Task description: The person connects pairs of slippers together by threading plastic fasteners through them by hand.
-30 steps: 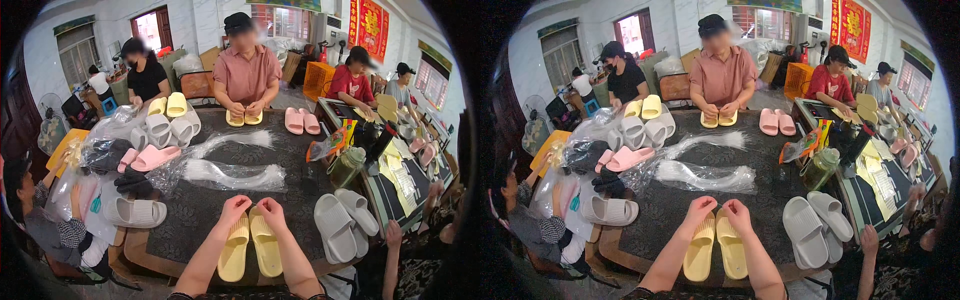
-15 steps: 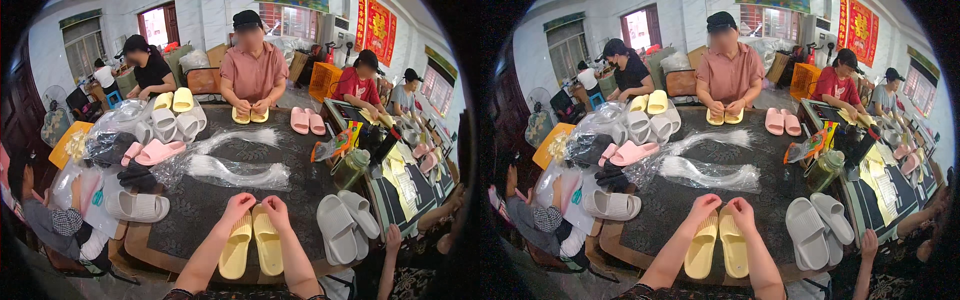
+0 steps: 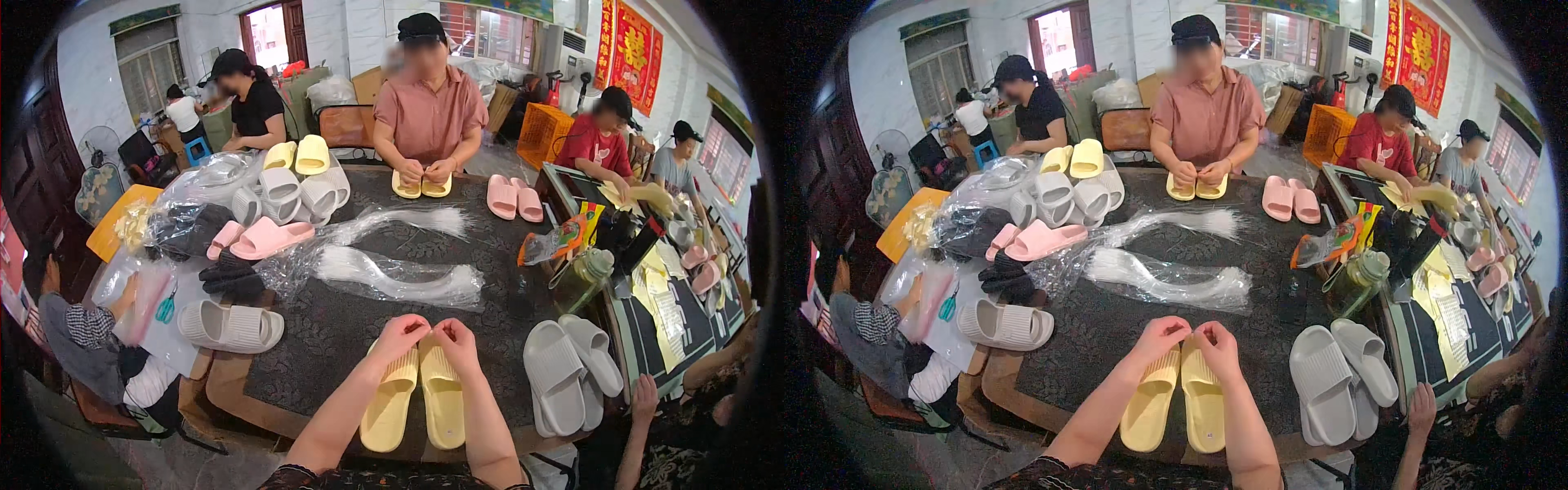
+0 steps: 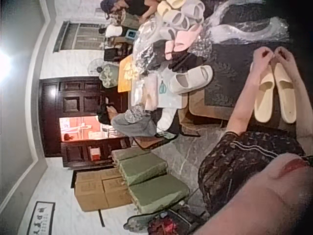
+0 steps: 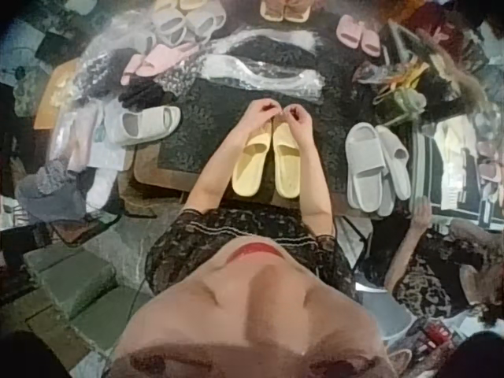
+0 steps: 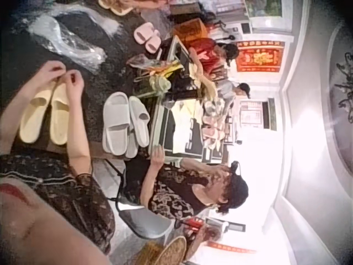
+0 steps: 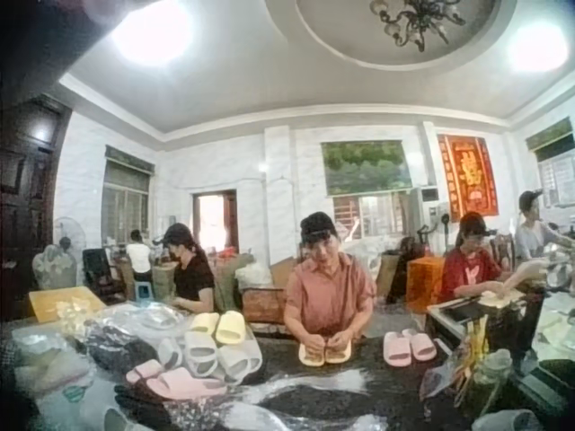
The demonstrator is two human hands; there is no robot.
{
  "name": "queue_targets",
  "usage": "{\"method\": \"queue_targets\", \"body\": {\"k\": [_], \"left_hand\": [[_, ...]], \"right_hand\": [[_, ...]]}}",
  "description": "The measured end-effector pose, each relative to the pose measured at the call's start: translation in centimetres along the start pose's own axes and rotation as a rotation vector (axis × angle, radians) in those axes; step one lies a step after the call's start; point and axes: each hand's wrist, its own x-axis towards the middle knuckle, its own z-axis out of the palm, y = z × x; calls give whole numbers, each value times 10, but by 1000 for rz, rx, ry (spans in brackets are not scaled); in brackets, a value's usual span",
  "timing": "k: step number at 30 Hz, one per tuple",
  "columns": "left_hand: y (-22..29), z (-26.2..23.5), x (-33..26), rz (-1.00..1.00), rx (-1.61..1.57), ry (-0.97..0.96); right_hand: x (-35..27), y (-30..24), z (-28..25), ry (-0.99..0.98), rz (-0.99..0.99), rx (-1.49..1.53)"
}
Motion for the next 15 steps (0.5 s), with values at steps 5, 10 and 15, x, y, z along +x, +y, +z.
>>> {"method": "queue_targets", "body": {"k": [5,10,15], "left_hand": [[1,-2,0,-28,-113,36],[2,-2,0,-12,6,-32],[5,-2,0,7,25,-58]], "right_hand": [[-1,-1,1,27,-11,-34],[0,0,1,32,13,58],[0,0,0,32,-10,-17]]}}
